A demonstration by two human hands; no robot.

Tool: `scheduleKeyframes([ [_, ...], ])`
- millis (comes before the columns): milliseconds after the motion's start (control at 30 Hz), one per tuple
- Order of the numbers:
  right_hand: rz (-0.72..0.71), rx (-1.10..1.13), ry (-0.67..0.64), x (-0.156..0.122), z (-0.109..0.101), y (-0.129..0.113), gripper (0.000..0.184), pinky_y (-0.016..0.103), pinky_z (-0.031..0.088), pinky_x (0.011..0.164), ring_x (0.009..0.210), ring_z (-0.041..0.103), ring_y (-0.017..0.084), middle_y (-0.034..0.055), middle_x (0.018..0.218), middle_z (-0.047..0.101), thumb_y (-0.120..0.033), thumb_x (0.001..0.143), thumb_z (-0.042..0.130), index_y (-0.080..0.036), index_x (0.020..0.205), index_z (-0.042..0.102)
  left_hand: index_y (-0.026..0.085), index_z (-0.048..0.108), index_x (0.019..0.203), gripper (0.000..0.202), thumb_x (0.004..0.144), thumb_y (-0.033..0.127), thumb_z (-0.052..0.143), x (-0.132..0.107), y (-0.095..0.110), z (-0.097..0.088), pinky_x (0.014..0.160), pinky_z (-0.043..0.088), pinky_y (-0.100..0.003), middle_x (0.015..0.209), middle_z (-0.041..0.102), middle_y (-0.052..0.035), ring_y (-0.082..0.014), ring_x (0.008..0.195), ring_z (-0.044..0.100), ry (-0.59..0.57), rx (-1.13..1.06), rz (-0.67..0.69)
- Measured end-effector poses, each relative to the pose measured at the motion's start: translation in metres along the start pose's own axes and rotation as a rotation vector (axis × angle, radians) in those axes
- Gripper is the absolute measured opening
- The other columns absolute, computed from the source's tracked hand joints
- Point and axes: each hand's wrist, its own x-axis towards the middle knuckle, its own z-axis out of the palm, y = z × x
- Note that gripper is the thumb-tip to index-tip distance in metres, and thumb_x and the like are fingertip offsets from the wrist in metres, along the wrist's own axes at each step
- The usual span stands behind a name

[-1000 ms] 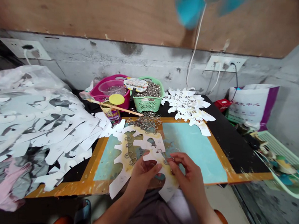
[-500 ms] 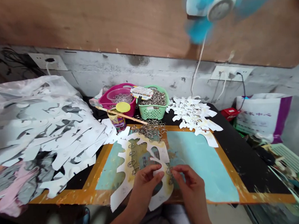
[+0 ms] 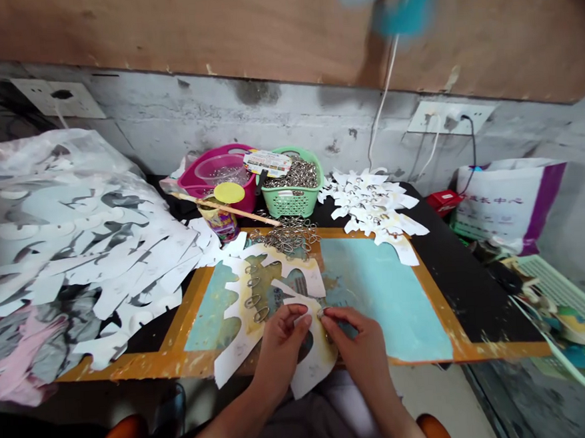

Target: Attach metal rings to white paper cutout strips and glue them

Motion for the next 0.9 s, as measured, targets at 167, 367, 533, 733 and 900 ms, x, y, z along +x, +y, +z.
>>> scheduleKeyframes([
  [167, 0.057, -0.042, -0.035, 0.000, -0.002, 0.002, 0.020, 0.038, 0.054, 0.079, 0.084, 0.071, 0.026, 0.0084, 0.088, 0.077, -0.037, 0.079, 0.071, -0.019, 0.088, 0.077, 0.017, 0.057, 0.085, 0.041, 0.069, 0.045, 0.083, -0.006, 0.001, 0.003, 0.050, 0.039, -0.015, 0.065, 0.057, 0.0051, -0.0052, 0.053, 0.047, -0.007, -0.042, -0.023],
  [367, -0.030, -0.037, -0.007, 0.000, -0.007, -0.004, 0.012, 0.032, 0.052, 0.077, 0.082, 0.068, 0.022, 0.0055, 0.084, 0.074, -0.031, 0.081, 0.068, -0.020, 0.078, 0.072, 0.020, 0.059, 0.107, 0.052, 0.069, 0.047, 0.083, -0.022, -0.003, 0.009, 0.069, 0.052, -0.024, 0.091, 0.065, -0.0013, -0.0134, 0.076, 0.063, 0.028, -0.212, -0.134],
  [533, -0.160, -0.129, -0.104, 0.004, -0.023, -0.024, 0.010, 0.026, 0.048, 0.070, 0.080, 0.063, 0.018, 0.0027, 0.084, 0.069, -0.023, 0.087, 0.057, -0.021, 0.080, 0.064, 0.024, 0.056, 0.117, 0.046, 0.081, 0.049, 0.073, -0.042, -0.010, 0.008, 0.094, 0.049, -0.033, 0.115, 0.065, -0.0071, -0.0220, 0.105, 0.062, -0.132, -0.189, -0.041],
  [733, -0.397, -0.697, -0.358, 0.008, -0.042, -0.033, 0.019, 0.028, 0.040, 0.069, 0.077, 0.058, 0.018, 0.0021, 0.080, 0.062, -0.007, 0.086, 0.046, -0.022, 0.080, 0.055, 0.029, 0.064, 0.117, 0.035, 0.083, 0.028, 0.070, -0.075, -0.018, -0.016, 0.094, 0.051, -0.038, 0.112, 0.070, -0.0078, -0.0272, 0.105, 0.065, -0.225, 0.519, 0.365],
  [900, -0.443, -0.902, -0.467, 0.010, -0.039, -0.027, 0.021, 0.030, 0.033, 0.061, 0.070, 0.056, 0.017, 0.0022, 0.086, 0.063, -0.005, 0.086, 0.046, -0.023, 0.085, 0.056, 0.029, 0.066, 0.108, 0.031, 0.080, 0.017, 0.070, -0.060, -0.012, -0.027, 0.078, 0.055, -0.035, 0.099, 0.075, -0.0062, -0.0243, 0.086, 0.070, -0.170, 0.861, 0.760],
])
